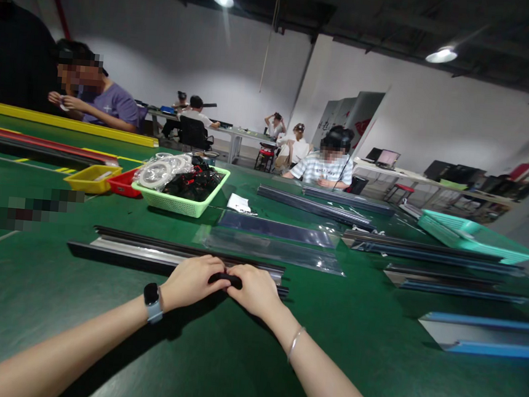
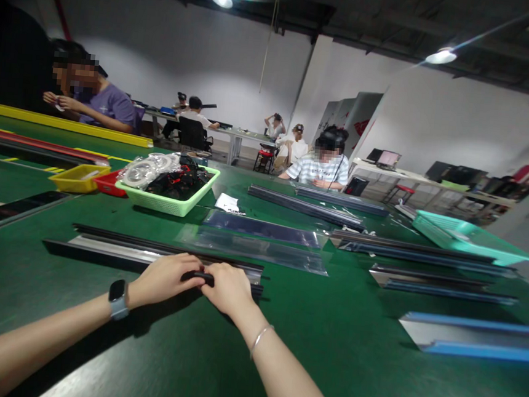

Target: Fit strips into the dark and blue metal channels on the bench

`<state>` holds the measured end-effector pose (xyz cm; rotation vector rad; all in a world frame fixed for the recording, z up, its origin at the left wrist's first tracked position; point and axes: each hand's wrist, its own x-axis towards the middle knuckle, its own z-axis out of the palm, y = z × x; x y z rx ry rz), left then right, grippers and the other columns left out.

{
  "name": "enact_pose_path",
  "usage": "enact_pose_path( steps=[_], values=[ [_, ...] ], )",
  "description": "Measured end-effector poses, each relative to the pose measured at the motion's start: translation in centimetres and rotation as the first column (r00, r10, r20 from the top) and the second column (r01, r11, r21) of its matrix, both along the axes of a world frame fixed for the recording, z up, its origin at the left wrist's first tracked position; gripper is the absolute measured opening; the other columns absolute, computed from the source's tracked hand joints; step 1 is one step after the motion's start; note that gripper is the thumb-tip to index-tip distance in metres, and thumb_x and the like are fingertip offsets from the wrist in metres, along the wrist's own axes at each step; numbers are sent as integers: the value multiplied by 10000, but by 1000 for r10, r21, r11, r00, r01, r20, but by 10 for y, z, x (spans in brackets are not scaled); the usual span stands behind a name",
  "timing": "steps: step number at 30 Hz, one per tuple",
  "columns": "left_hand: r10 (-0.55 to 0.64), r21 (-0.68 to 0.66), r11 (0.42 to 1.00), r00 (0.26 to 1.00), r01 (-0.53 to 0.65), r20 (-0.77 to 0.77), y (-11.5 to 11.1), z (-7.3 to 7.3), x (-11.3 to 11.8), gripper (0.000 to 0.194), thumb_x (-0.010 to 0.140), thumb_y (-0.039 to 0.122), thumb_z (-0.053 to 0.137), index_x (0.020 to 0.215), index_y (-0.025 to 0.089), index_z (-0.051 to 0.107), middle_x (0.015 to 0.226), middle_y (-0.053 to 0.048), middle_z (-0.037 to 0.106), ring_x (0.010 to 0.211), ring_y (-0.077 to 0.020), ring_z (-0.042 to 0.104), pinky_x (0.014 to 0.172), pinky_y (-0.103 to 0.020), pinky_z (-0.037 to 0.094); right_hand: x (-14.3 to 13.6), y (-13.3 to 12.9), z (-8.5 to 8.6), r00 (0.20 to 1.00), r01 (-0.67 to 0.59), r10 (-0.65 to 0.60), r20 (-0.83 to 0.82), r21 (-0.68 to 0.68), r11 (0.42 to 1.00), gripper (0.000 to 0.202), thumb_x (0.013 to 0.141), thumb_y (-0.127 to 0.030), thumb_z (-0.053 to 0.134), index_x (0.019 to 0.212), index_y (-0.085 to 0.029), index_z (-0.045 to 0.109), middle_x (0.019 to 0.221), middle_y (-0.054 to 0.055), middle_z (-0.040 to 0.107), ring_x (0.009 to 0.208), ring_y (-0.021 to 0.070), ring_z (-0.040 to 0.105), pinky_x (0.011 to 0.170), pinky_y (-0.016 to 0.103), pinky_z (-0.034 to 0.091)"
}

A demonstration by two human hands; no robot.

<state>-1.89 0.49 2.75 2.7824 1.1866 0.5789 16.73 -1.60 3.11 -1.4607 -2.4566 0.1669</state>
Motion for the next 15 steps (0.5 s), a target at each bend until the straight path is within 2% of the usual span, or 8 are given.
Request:
enact_pose_path(
  steps=[5,8,15],
  values=[
    [16,-76,997,999,-19,-27,5,2,-4,181,819,394,543,905,255,620,930,13,594,867,-149,573,689,-224,415,-2,-1,2,997,-8,4,76,43,999,252,829,-405,533,982,-224,621,988,33,609,972,186,534,797,286,430],
    [-2,-102,995,999,-4,-54,8,0,-7,165,804,348,570,945,268,603,912,24,605,853,-154,581,690,-227,409,-1,-1,2,995,-23,17,99,60,998,274,834,-423,536,1006,-223,610,932,33,612,931,194,544,777,293,431],
    [-3,-91,996,996,-5,-87,8,-2,-8,204,823,394,538,958,254,600,901,2,635,854,-175,600,695,-235,417,-1,-2,1,992,-8,2,123,46,999,283,840,-425,531,1040,-235,595,950,32,613,914,193,573,767,292,430]
  ],
)
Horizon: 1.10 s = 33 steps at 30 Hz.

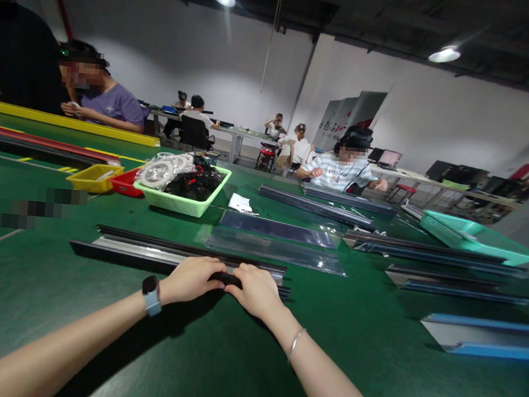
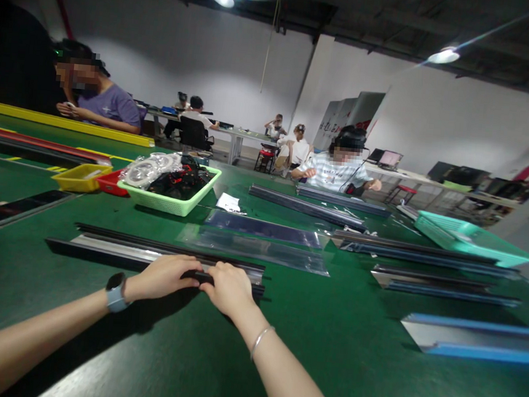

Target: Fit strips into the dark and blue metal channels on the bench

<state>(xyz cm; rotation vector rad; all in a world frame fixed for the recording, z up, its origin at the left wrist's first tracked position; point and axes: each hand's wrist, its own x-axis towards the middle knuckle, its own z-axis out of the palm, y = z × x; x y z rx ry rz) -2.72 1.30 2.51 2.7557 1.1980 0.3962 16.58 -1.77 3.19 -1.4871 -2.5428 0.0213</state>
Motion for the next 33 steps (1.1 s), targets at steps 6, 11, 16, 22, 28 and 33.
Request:
enact_pose_path(
  steps=[6,11,16,22,28,33],
  values=[
    [4,29,1000,1000,-4,-26,0,-1,0,214,840,419,514,944,254,603,899,-3,649,845,-187,608,685,-250,421,-1,1,-1,1000,-7,7,3,8,1000,288,849,-435,513,1034,-229,594,942,36,619,901,198,581,755,291,427],
    [5,59,998,999,-2,-46,-2,-1,2,200,852,400,501,939,247,594,888,-8,632,842,-187,592,691,-264,422,-1,-1,-3,1000,6,-6,10,23,1000,295,861,-450,479,1007,-217,585,927,42,610,880,197,574,736,292,426],
    [-4,167,986,997,16,-71,-10,2,3,202,874,363,461,862,193,569,893,-49,581,876,-204,542,734,-298,429,-2,-6,-7,1000,11,-13,19,109,994,281,868,-437,468,938,-182,564,944,66,580,905,208,538,719,291,432],
    [-24,181,983,997,37,-74,-10,-2,2,202,887,354,446,890,170,531,874,-68,586,875,-209,545,772,-317,438,-1,-6,-14,1000,-15,16,-2,160,987,257,874,-404,476,926,-159,537,927,79,593,916,217,523,776,317,424],
    [-13,165,986,998,23,-62,-7,-7,1,200,889,353,436,874,172,521,862,-71,597,850,-213,571,763,-329,447,-1,-5,-15,1000,6,-2,-28,144,990,249,867,-404,492,922,-163,524,903,67,615,870,213,552,723,306,424],
    [-4,168,986,997,16,-72,-7,-6,2,189,887,340,438,867,171,520,855,-74,605,840,-213,582,757,-325,446,-1,-4,-14,1000,8,-5,-25,125,992,239,864,-404,498,903,-170,526,898,67,630,862,212,568,707,298,418]
  ],
)
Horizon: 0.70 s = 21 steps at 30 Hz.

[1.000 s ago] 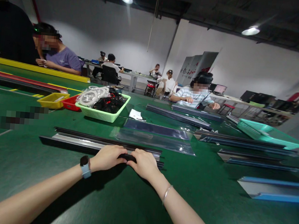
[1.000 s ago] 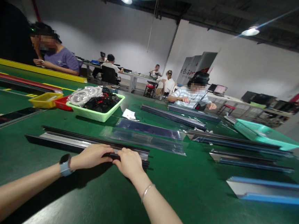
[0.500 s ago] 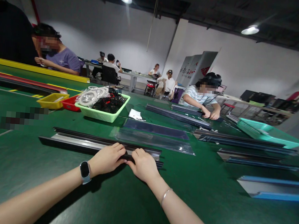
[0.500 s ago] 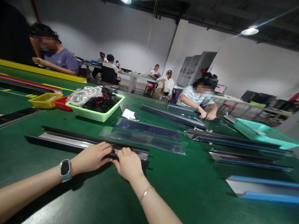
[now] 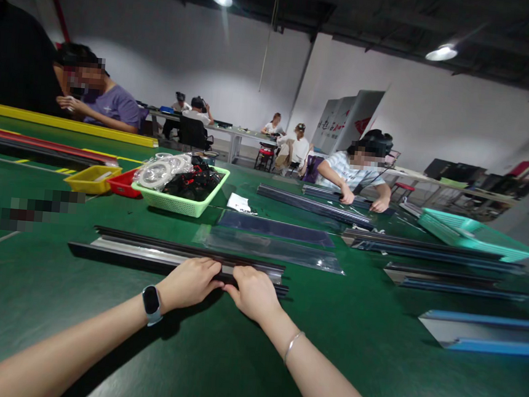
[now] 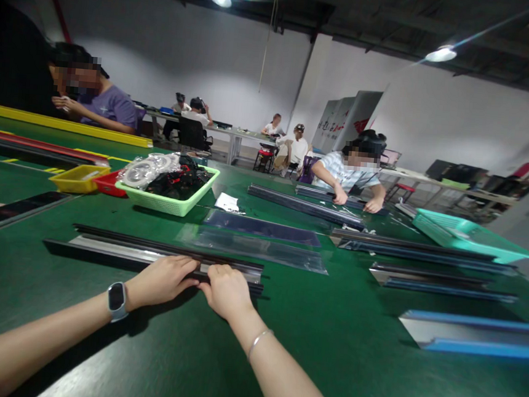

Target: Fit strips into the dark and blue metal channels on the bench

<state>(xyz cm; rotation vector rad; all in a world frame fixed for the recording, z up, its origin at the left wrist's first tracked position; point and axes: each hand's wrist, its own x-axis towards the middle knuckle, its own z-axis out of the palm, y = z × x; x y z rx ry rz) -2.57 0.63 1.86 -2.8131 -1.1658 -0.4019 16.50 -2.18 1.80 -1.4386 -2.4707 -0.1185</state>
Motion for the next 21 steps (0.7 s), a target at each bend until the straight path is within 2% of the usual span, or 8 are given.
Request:
enact_pose_path(
  steps=[4,11,16,21],
  values=[
    [4,-8,1000,1000,-4,-8,0,1,1,193,889,342,432,866,170,517,849,-74,606,832,-214,587,741,-322,446,0,0,-1,1000,7,-8,9,33,999,247,848,-413,526,882,-169,534,884,62,630,865,214,567,700,297,421],
    [3,-9,1000,1000,-3,-13,-1,1,1,192,889,337,433,910,168,521,852,-76,609,845,-219,590,748,-323,443,-1,-3,-5,990,139,-140,8,52,989,336,812,-491,548,853,-158,560,824,72,624,821,226,579,706,315,426],
    [6,-8,1000,1000,-6,-20,-1,1,1,205,891,347,423,893,168,522,839,-75,611,831,-220,591,731,-320,444,-3,-2,-3,989,148,-149,24,13,989,366,818,-504,533,876,-144,574,836,89,635,817,224,596,711,312,430],
    [2,-8,1000,1000,-3,-24,-1,0,1,216,894,349,411,900,166,525,843,-82,615,831,-225,594,732,-327,445,-3,-1,7,991,122,-121,65,-17,992,361,805,-495,557,863,-141,592,842,96,655,807,230,611,707,311,434]
  ],
)
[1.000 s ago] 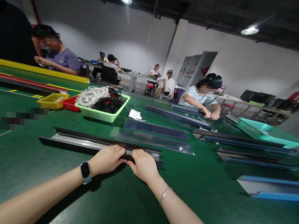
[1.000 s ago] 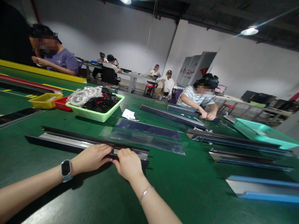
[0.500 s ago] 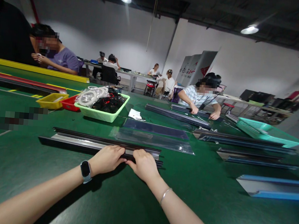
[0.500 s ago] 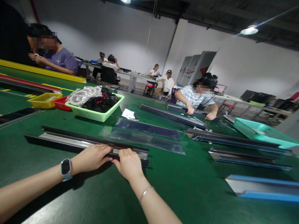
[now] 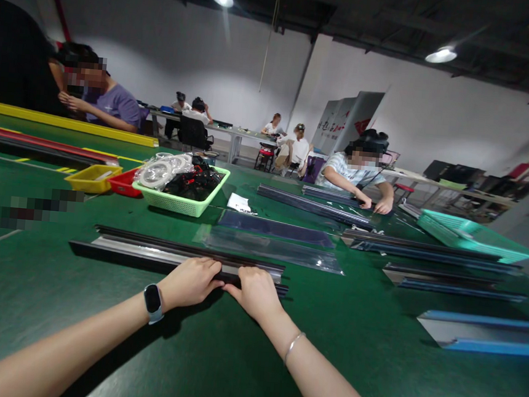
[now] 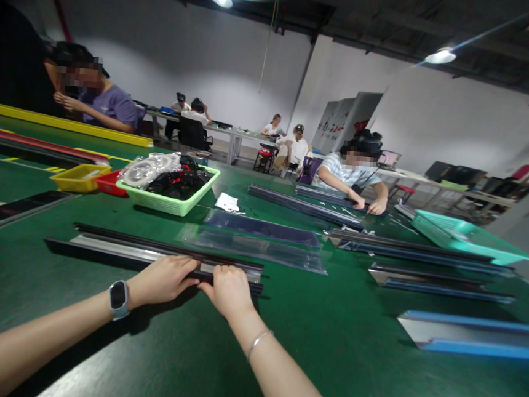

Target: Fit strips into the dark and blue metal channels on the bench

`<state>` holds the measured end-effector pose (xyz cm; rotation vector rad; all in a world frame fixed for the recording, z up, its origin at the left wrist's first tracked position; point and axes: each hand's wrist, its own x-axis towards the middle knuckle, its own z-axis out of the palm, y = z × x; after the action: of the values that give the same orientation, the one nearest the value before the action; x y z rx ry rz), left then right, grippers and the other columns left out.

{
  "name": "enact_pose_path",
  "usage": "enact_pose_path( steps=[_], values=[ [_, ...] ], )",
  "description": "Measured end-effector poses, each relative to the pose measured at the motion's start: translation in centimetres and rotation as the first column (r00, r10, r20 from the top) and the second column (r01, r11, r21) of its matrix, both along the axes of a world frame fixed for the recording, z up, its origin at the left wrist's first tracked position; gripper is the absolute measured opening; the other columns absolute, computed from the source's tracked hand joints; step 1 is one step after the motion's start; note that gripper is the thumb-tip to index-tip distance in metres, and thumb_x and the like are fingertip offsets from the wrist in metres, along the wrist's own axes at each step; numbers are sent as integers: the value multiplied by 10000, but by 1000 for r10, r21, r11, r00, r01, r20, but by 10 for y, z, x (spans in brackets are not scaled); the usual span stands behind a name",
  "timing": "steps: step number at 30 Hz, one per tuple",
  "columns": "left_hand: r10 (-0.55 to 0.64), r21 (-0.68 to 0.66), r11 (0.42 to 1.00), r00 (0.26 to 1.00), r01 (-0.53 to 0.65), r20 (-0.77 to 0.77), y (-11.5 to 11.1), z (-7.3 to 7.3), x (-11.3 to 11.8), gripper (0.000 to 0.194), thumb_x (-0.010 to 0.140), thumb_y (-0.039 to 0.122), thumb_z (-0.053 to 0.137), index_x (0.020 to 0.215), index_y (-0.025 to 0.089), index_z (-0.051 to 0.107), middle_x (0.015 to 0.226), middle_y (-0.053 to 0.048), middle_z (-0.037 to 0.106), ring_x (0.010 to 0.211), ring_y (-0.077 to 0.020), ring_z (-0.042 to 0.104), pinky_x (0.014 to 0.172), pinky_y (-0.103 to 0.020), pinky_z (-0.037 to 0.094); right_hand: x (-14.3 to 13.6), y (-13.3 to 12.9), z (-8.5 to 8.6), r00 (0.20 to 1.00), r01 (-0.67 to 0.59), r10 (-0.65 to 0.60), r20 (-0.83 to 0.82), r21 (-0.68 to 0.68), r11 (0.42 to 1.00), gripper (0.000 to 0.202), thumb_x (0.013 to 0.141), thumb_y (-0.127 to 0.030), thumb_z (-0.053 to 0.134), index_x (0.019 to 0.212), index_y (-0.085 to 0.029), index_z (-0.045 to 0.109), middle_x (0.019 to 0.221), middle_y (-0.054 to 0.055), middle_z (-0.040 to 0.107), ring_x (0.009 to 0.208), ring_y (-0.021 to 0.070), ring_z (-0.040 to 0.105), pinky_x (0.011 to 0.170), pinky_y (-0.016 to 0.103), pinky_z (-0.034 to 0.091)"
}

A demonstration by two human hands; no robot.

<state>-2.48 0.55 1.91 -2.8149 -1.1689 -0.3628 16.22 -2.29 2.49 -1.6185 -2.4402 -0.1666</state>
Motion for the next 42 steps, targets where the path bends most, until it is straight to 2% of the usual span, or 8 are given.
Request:
enact_pose_path(
  steps=[4,7,13,18,24,32,42],
  values=[
    [4,-5,1000,1000,-4,-7,1,0,0,230,896,357,405,909,165,531,843,-87,620,843,-228,600,746,-328,444,8,1,8,999,-25,26,27,-17,1000,398,774,-553,563,832,-161,601,827,87,672,786,238,624,694,308,436],
    [0,-14,1000,1000,0,-8,2,1,-2,250,898,371,399,925,164,538,854,-91,627,855,-231,605,750,-327,443,15,2,7,1000,-25,25,7,-16,1000,446,755,-607,545,844,-174,607,832,75,674,793,235,625,701,307,439],
    [26,-5,1000,999,-26,-26,3,6,-9,282,890,392,406,950,159,552,852,-93,639,841,-229,612,740,-321,445,14,5,-1,997,-68,68,-22,-7,998,384,821,-532,511,922,-173,600,917,77,665,875,216,608,745,293,442],
    [12,33,999,1000,-11,-24,4,10,-4,256,861,400,447,840,170,556,847,-75,628,821,-213,589,715,-307,450,10,5,1,997,-76,76,-12,-15,997,365,842,-507,490,919,-168,600,929,82,659,886,219,602,740,299,452],
    [-78,-11,997,996,78,54,8,10,-2,265,858,423,479,963,198,572,926,-55,624,937,-195,562,787,-283,448,9,5,1,998,-54,53,-32,-30,998,332,852,-471,489,932,-169,601,947,86,654,906,212,599,759,298,457],
    [-27,-52,998,997,31,79,10,5,-4,281,854,405,497,1042,212,578,951,-47,642,942,-196,581,806,-286,447,11,7,-4,989,-95,94,-116,-7,995,378,817,-472,551,1045,-173,587,1008,82,647,983,205,571,822,308,440],
    [-2,-85,996,998,7,59,11,6,-3,337,872,442,454,1081,209,580,972,-68,633,928,-201,599,809,-288,451,11,9,-2,989,-80,72,-131,-60,995,386,818,-479,548,1059,-182,602,1028,83,646,1005,204,568,864,306,420]
  ],
)
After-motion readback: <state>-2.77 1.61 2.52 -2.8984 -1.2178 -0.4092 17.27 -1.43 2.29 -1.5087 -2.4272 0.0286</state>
